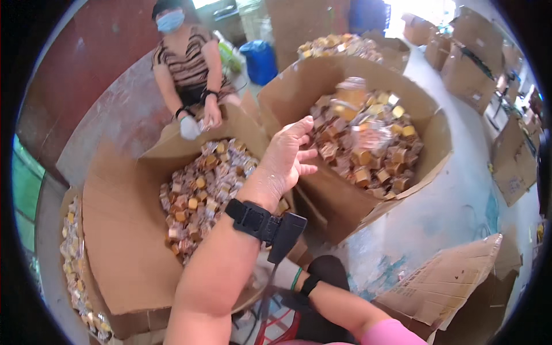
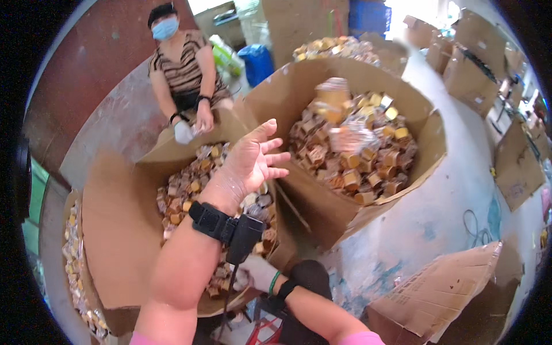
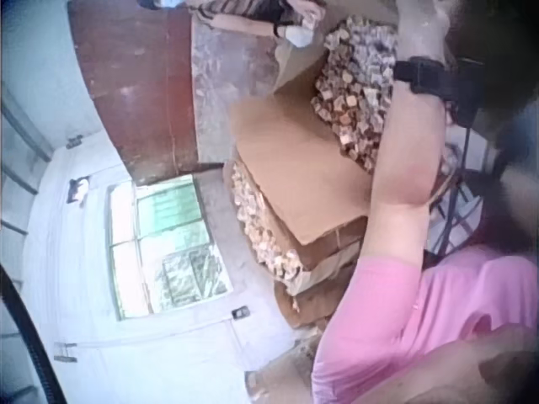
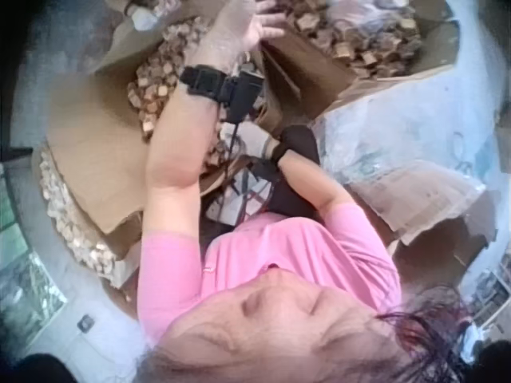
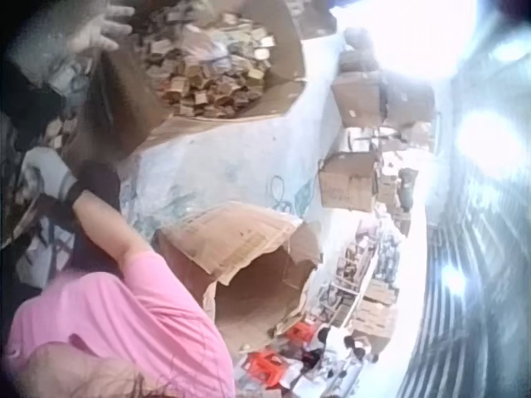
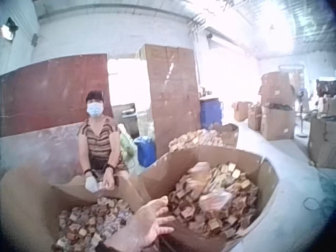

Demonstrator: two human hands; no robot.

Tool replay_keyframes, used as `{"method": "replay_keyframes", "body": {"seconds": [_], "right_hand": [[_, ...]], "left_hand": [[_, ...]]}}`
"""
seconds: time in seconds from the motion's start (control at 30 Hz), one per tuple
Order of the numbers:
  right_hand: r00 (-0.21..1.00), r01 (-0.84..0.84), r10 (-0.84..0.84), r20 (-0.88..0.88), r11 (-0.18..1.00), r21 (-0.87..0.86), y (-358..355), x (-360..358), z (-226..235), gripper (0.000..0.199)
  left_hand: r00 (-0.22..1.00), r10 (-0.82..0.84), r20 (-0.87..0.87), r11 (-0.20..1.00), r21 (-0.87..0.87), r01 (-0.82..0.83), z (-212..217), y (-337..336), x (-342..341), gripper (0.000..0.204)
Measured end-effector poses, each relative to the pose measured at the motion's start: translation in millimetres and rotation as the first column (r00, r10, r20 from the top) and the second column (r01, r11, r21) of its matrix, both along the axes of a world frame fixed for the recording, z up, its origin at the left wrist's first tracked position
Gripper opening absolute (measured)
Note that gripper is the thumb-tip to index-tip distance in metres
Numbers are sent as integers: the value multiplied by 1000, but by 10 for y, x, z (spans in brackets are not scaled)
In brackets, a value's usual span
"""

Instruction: The worker is sorting small individually wrapped food items or packages from one large cardboard bin into smaller groups or checking them.

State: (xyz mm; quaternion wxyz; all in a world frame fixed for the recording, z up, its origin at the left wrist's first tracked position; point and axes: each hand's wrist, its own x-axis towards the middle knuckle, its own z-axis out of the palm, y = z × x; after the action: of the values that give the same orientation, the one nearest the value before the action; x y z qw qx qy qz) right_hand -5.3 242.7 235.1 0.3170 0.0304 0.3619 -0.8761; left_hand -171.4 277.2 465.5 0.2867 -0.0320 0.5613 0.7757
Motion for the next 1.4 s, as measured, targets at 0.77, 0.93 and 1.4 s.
{"method": "replay_keyframes", "body": {"seconds": [0.77,0.93,1.4], "right_hand": [[588,239,707,-392,311,920,-418,-857,9,32],[777,387,368,-510,360,849,-557,-919,93,22],[849,24,427,-310,555,831,-700,-952,-7,22]], "left_hand": [[835,228,501,451,-814,365,-3934,-4247,944,45],[898,364,247,172,-966,195,-4695,-4309,1079,61],[133,878,460,455,-714,-532,-5262,-4853,1597,49]]}}
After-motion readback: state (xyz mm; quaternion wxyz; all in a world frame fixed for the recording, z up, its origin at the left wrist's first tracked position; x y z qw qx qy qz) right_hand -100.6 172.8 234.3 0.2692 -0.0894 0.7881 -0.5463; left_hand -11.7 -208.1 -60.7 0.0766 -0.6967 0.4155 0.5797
